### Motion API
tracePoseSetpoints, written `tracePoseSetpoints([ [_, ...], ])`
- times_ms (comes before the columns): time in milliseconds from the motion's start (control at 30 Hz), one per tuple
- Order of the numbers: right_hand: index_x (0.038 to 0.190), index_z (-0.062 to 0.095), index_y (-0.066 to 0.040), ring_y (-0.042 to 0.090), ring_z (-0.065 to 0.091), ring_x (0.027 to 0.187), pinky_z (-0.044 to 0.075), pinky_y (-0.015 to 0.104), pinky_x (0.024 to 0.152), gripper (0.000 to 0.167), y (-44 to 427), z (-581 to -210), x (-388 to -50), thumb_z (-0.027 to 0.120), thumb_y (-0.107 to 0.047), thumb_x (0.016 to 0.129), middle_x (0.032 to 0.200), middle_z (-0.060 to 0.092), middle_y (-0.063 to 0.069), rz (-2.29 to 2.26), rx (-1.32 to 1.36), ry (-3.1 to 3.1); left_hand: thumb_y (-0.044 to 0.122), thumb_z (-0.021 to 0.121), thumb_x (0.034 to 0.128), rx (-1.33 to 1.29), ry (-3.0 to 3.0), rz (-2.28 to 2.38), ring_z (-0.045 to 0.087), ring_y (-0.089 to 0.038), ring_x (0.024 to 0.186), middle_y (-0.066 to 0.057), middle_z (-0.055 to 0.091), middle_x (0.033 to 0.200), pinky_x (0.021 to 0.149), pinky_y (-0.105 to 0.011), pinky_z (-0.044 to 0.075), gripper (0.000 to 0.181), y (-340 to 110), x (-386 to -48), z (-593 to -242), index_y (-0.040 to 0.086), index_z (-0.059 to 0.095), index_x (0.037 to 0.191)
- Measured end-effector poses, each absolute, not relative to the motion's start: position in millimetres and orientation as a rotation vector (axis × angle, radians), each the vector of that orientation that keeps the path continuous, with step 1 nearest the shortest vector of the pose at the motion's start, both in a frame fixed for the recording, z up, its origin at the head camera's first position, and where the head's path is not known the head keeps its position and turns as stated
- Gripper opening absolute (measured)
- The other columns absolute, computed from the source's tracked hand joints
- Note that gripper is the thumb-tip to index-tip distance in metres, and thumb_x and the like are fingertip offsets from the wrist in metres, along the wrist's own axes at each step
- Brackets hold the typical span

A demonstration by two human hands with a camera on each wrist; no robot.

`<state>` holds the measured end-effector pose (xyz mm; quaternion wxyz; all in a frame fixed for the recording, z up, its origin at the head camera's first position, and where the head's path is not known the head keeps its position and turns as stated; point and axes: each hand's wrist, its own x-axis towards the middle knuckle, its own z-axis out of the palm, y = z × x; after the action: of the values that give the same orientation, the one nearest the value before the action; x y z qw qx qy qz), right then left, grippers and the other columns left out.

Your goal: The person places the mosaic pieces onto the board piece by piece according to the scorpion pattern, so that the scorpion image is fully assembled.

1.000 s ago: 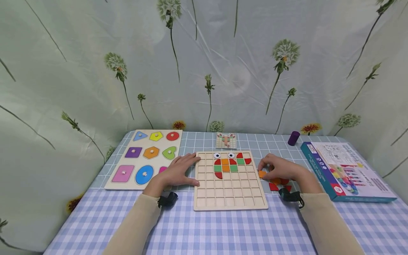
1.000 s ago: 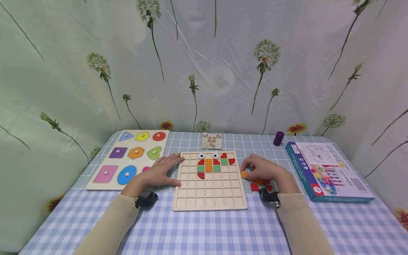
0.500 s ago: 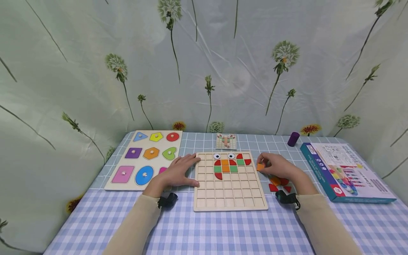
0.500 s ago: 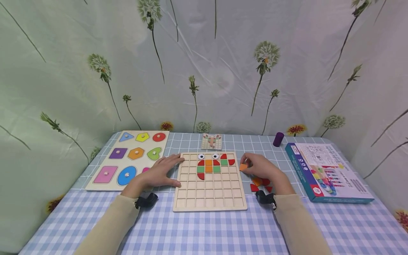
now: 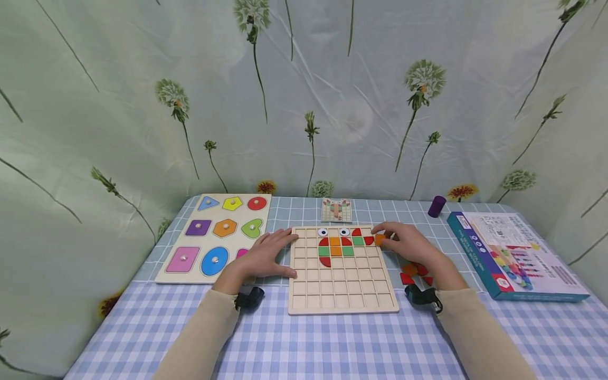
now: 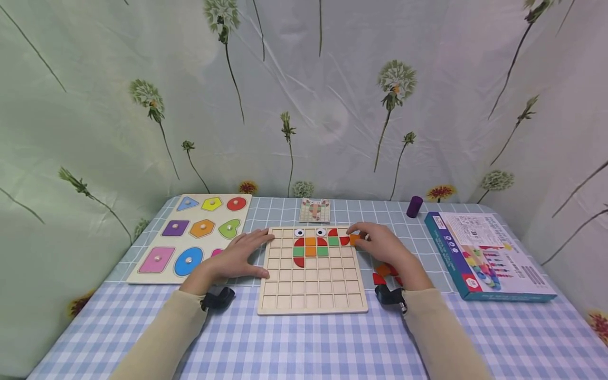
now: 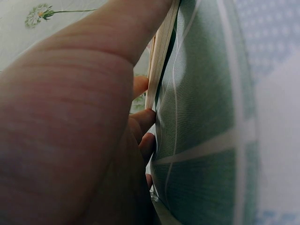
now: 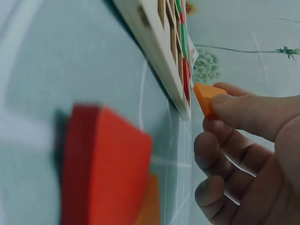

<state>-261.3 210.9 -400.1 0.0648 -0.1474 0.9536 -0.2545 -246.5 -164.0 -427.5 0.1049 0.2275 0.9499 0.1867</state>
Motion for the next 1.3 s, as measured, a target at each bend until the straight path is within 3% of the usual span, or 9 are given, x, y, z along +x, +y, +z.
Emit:
tracePoseSetpoints([
  [300, 0.118, 0.069, -0.018, 0.021, 0.057, 0.087, 0.055, 0.029, 0.075, 0.023, 200, -402, -262, 0.065, -0.014, 0.096, 0.102, 0.067, 0.008, -0.774, -0.492, 2.870, 0.062, 0.078, 0.0759, 0.664, 2.803, 0.559, 0.014, -0.029, 0.157, -0.004, 0.022, 0.168, 0.127, -0.055, 0.008, 0.098, -164, -246, -427, 0.025, 0.034, 0.156],
  [1300, 0.113, 0.070, -0.013, 0.016, 0.053, 0.079, 0.047, 0.027, 0.071, 0.020, 168, -397, -249, 0.065, -0.008, 0.094, 0.090, 0.065, 0.001, -0.894, -0.687, 2.793, 0.062, 0.077, 0.0759, 0.670, 2.803, 0.553, 0.013, -0.029, 0.157, -0.004, 0.021, 0.168, 0.127, -0.056, 0.007, 0.099, -163, -245, -426, 0.025, 0.033, 0.156],
])
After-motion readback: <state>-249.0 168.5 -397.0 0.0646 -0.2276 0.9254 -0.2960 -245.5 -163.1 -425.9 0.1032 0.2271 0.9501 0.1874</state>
